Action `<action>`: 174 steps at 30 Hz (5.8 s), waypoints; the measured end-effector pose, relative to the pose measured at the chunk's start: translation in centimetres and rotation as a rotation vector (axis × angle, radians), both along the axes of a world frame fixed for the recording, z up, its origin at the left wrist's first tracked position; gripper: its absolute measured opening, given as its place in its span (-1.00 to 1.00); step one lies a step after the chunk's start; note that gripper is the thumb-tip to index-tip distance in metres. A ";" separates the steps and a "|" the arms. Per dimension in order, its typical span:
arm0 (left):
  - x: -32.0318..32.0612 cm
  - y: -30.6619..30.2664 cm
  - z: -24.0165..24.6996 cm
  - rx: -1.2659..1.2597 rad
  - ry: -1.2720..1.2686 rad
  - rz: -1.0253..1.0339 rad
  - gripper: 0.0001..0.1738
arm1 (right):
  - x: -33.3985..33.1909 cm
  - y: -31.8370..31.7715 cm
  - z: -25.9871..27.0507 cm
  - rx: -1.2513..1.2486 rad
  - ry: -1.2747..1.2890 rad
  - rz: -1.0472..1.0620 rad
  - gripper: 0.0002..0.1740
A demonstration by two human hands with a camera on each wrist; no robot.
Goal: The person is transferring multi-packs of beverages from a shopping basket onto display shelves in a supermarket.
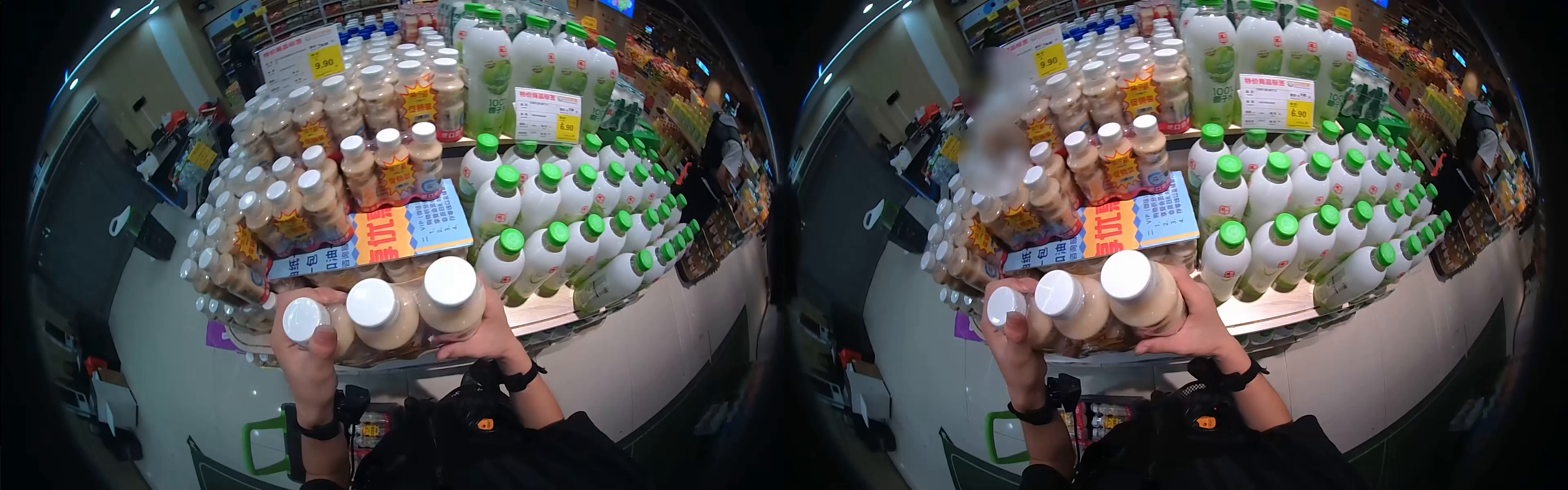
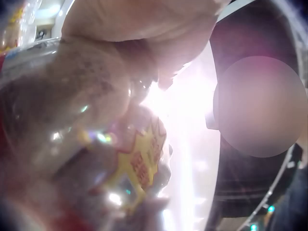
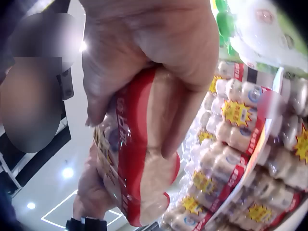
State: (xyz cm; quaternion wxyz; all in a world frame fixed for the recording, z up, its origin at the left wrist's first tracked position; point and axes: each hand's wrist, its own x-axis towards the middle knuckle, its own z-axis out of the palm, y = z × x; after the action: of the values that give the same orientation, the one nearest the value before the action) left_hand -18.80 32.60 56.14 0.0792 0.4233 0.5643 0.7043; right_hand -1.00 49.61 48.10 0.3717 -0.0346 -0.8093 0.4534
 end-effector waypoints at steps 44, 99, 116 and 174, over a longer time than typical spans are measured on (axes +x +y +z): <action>18.4 -19.7 -5.7 -0.015 -0.489 0.462 -0.15 | 4.7 -12.8 -0.9 -0.977 -0.208 0.821 0.49; 21.3 -22.1 -12.6 0.667 -0.308 -0.332 0.61 | 10.4 -16.1 1.2 -0.621 -0.490 0.856 0.65; 19.4 -39.6 -30.0 -0.271 -1.056 -0.020 -0.07 | -1.4 -27.3 -15.3 -0.694 -0.884 0.791 0.33; -7.0 -49.2 -75.9 -0.926 -0.594 0.961 0.26 | -18.7 -45.4 -65.0 -0.973 -1.151 0.481 -0.46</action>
State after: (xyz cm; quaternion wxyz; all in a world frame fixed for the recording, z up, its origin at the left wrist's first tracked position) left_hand -25.77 -16.59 -19.78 0.0820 -0.1571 0.8825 0.4356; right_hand -19.69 4.23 -16.87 -0.2705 -0.2465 -0.5704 0.7353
